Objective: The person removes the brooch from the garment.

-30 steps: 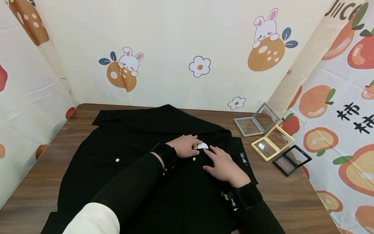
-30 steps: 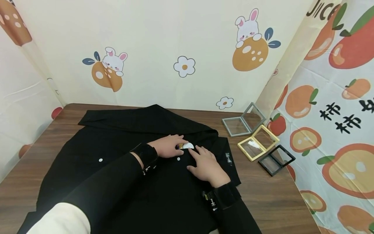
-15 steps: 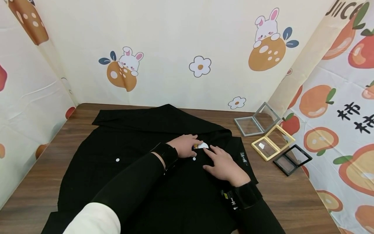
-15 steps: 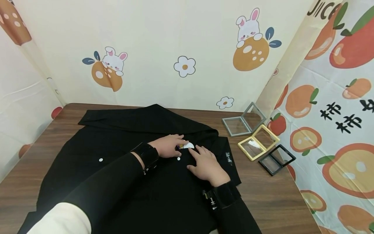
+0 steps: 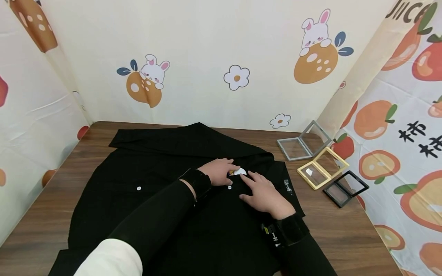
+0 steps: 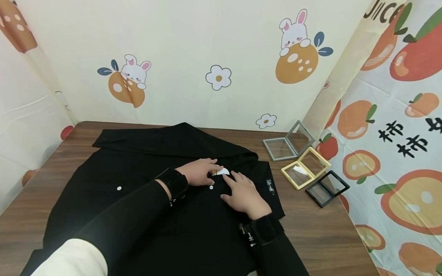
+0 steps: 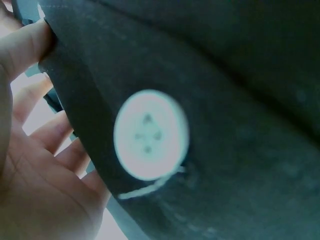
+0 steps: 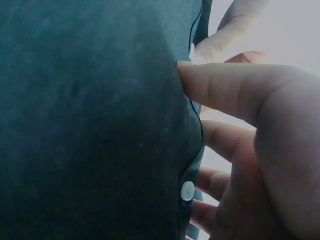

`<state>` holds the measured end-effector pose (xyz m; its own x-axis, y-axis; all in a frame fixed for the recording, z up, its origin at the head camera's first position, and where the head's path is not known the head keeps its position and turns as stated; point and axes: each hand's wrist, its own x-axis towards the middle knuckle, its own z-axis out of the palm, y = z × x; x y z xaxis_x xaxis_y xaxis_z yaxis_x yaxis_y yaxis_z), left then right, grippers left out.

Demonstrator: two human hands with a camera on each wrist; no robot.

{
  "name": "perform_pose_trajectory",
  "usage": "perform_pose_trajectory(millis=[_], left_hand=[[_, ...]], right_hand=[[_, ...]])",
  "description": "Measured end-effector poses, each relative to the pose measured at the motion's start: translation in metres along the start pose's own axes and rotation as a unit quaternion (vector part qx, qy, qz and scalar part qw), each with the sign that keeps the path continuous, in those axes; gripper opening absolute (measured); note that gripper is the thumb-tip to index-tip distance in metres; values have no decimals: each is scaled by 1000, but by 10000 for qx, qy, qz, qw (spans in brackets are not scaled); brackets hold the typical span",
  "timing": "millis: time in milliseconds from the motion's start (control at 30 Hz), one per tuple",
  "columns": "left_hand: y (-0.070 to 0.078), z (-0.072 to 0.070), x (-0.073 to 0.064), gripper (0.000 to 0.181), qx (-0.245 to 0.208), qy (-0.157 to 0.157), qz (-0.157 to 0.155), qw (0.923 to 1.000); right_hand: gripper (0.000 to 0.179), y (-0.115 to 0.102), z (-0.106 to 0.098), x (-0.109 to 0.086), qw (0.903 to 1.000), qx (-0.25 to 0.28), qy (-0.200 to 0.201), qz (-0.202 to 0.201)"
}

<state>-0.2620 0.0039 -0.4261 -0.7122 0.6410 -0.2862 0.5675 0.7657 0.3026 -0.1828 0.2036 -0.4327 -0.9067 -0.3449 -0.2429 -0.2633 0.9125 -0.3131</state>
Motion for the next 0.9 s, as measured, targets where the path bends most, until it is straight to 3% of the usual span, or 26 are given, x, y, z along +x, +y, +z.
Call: perform_pose_trajectory(millis=[900], left_hand=[[-1, 2, 4, 62, -160, 18, -61, 9999]], right_hand=[[70, -2, -10, 4, 9989, -382, -257, 83]])
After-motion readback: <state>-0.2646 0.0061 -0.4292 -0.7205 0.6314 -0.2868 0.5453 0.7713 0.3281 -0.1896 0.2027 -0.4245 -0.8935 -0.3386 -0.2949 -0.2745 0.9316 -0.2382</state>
